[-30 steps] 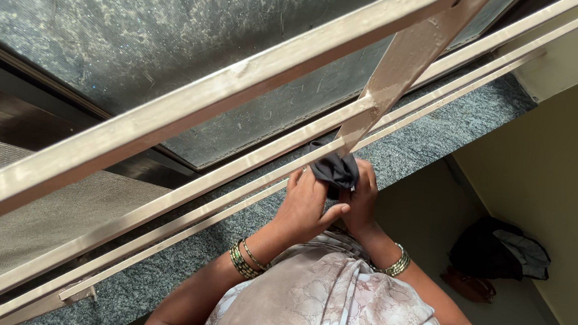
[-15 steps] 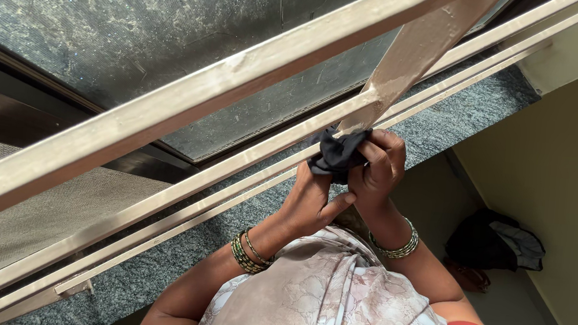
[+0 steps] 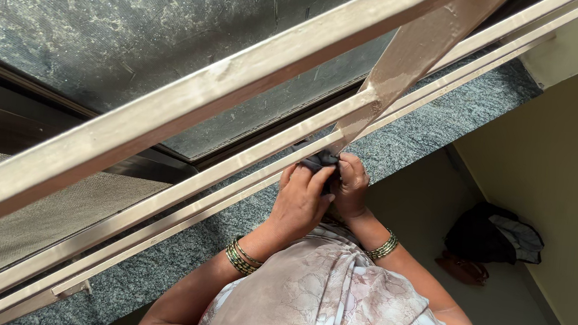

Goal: The person wipes the horizontal and vertical bars of a window frame using a dark cloth. They systematically clean the metal bars, moving from one section to another while holding the frame steady with their other hand.

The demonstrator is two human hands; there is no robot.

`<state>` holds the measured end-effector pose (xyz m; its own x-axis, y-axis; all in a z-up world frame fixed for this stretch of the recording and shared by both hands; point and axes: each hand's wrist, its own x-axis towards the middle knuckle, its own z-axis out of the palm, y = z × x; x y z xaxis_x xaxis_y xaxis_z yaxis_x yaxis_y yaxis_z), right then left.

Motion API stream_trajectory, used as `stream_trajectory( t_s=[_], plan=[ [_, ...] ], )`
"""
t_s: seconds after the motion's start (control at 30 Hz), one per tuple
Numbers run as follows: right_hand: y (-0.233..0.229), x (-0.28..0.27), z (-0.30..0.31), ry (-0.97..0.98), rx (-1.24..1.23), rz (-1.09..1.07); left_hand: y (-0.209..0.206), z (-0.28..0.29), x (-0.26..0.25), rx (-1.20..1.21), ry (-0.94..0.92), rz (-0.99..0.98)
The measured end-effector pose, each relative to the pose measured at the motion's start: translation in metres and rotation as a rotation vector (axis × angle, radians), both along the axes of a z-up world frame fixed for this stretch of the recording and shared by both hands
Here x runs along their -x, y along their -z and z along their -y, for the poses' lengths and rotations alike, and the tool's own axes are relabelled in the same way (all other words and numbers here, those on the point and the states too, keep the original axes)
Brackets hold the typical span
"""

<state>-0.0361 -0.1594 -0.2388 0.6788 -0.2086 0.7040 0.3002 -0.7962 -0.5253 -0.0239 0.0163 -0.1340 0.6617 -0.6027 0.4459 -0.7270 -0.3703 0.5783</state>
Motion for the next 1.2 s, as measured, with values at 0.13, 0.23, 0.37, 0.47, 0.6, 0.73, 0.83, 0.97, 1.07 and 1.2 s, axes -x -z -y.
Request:
stream_trajectory(
  t_s=[0.13,0.23,0.37,0.47,0.6,0.73,0.83,0.97,1.07,1.2],
  plan=[
    [0.002,0.003,-0.004,0.017,0.007,-0.09,-0.006,0.0,0.0,-0.193,0.026,0.145],
    [0.001,0.003,-0.006,0.013,0.018,-0.127,-0.003,-0.002,0.007,-0.234,0.01,0.187],
    [-0.015,0.007,-0.01,-0.005,-0.05,-0.208,0.0,-0.005,0.011,-0.188,0.021,0.099],
    [-0.042,0.024,-0.022,-0.019,-0.032,-0.02,-0.003,-0.017,0.019,-0.076,0.007,0.115],
    [-0.068,0.024,-0.031,0.03,-0.049,0.103,-0.005,-0.028,0.025,-0.179,-0.029,-0.173],
    [-0.06,-0.004,-0.036,0.093,-0.151,-0.007,-0.001,-0.015,0.008,-0.039,-0.097,-0.057],
    [-0.064,-0.007,-0.031,0.048,-0.299,-0.103,-0.007,-0.011,-0.008,0.083,0.0,-0.07],
    [-0.089,-0.001,-0.025,-0.053,-0.423,0.013,-0.021,-0.009,-0.008,0.25,0.189,-0.235],
    [-0.098,-0.008,-0.027,-0.03,-0.371,-0.008,-0.025,-0.005,-0.009,0.216,0.184,-0.28],
    [-0.093,-0.01,-0.024,0.013,-0.219,-0.043,-0.015,-0.002,-0.015,0.196,0.133,-0.133]
  ],
)
